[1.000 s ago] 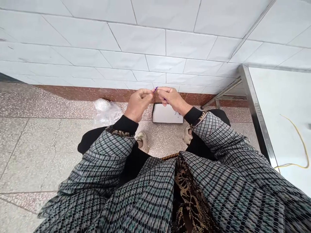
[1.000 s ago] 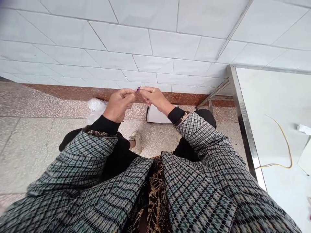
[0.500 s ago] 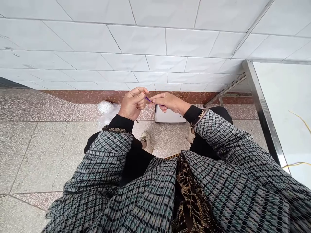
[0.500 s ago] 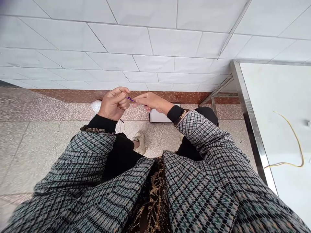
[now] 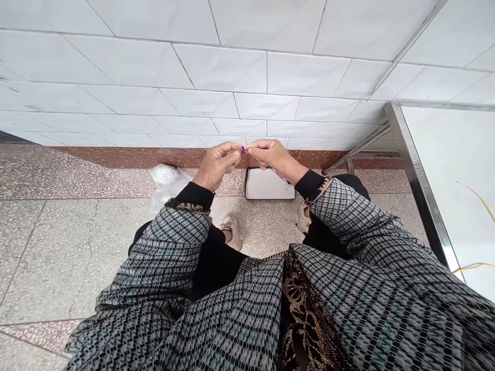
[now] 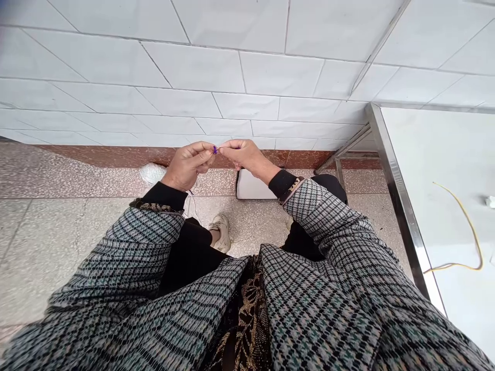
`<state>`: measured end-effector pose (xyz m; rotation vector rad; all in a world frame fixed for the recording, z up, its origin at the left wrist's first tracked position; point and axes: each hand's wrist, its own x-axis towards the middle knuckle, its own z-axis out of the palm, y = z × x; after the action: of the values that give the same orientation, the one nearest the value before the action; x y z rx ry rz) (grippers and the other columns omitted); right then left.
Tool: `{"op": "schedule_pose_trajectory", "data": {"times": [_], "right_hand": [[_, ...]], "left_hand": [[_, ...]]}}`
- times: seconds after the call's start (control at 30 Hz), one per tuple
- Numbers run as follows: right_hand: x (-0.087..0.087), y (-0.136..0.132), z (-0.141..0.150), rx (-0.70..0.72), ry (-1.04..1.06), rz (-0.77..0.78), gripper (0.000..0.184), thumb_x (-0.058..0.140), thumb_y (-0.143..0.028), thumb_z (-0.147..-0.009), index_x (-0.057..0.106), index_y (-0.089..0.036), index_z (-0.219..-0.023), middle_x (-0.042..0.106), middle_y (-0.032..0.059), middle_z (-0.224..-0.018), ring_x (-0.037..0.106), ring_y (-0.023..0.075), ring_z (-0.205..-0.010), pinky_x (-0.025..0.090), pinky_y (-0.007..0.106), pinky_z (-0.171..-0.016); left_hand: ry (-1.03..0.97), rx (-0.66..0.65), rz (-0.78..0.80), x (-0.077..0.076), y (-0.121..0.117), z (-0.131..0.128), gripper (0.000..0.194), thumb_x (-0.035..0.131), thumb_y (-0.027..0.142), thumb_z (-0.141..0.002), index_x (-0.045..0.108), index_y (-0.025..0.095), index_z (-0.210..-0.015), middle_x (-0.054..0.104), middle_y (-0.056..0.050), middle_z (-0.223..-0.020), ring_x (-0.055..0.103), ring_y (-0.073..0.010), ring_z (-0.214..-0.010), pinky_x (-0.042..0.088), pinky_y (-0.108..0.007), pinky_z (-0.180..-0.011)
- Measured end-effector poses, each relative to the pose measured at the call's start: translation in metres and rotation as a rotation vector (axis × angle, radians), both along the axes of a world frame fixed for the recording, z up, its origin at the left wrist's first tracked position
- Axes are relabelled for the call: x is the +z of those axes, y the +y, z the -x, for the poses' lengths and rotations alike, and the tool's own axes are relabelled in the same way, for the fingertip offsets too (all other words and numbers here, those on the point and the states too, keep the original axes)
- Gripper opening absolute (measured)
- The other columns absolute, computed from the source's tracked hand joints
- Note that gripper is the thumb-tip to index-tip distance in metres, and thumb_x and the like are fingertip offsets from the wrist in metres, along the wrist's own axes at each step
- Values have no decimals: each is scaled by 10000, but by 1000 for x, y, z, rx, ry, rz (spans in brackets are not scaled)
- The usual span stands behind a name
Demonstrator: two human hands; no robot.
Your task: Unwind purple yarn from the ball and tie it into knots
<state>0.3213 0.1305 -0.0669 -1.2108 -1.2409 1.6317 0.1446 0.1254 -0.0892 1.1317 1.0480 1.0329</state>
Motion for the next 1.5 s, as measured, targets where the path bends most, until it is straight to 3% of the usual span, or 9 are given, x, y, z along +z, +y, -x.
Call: {"op": "schedule_pose_trajectory", "data": {"times": [0.2,0.37,0.6,0.8,1.03,1.2,1.27,1.37,1.5], "right_hand": [[-7,10,-5,-40,-52,-34,228,643,-94,-977,628,-163,-760,409,-118,-398,342,61,-354,325,167,-387],[-7,11,-7,-34,-202,-126,125,667,-140,-920,668,-144,-796,454,-102,-474,385,68,-389,330,196,-416],[-16,14,-12,-61,-271,-284,140,669,-252,-836,661,-139,-752,545,-39,-626,478,104,-606,368,226,-572],[-24,14,-12,-58,-324,-358,178,629,-275,-854,700,-124,-793,622,0,-726,518,121,-683,392,234,-606],[-23,15,-12,122,-333,-12,82,695,-127,-871,774,-110,-857,622,-42,-629,418,69,-492,376,201,-455],[-10,13,-13,162,46,232,149,654,-100,-974,753,-117,-863,744,-1,-760,309,24,-429,351,157,-408],[-6,12,-12,179,90,266,243,640,-112,-1011,707,-116,-777,726,10,-733,323,19,-423,352,151,-407],[-6,10,-9,163,84,252,304,631,-101,-1032,650,-131,-729,605,-39,-606,362,26,-402,361,154,-404],[-10,8,-3,141,57,227,281,613,-103,-1052,642,-141,-776,455,-100,-484,316,34,-362,333,149,-376]], "left_hand": [[55,70,-86,-8,10,-6,185,812,283,-700,757,151,-818,435,54,-525,269,-70,-476,161,-215,-487],[64,114,-106,-7,10,-10,178,824,263,-714,786,131,-826,634,-12,-665,394,-85,-545,228,-217,-522],[-168,219,73,-5,8,-16,52,736,168,-715,685,165,-724,319,100,-446,169,-54,-398,103,-198,-421],[-235,263,130,-6,7,-16,95,696,147,-708,624,149,-646,398,72,-474,194,-33,-371,99,-175,-392],[-199,202,107,-8,6,-12,129,793,209,-658,689,138,-686,394,80,-458,212,-32,-394,126,-174,-409],[-44,148,-46,-15,4,-10,300,895,370,-601,764,130,-724,711,-56,-692,631,-151,-658,491,-237,-609],[10,132,-73,-15,3,-9,344,899,428,-599,780,138,-743,750,-75,-762,680,-195,-768,533,-275,-695],[46,144,-74,-13,1,-7,347,878,451,-612,790,148,-756,680,-35,-648,608,-165,-671,436,-246,-584],[-8,145,1,-14,-1,-5,336,860,397,-618,802,147,-834,499,49,-498,277,-57,-433,148,-230,-443]]}}
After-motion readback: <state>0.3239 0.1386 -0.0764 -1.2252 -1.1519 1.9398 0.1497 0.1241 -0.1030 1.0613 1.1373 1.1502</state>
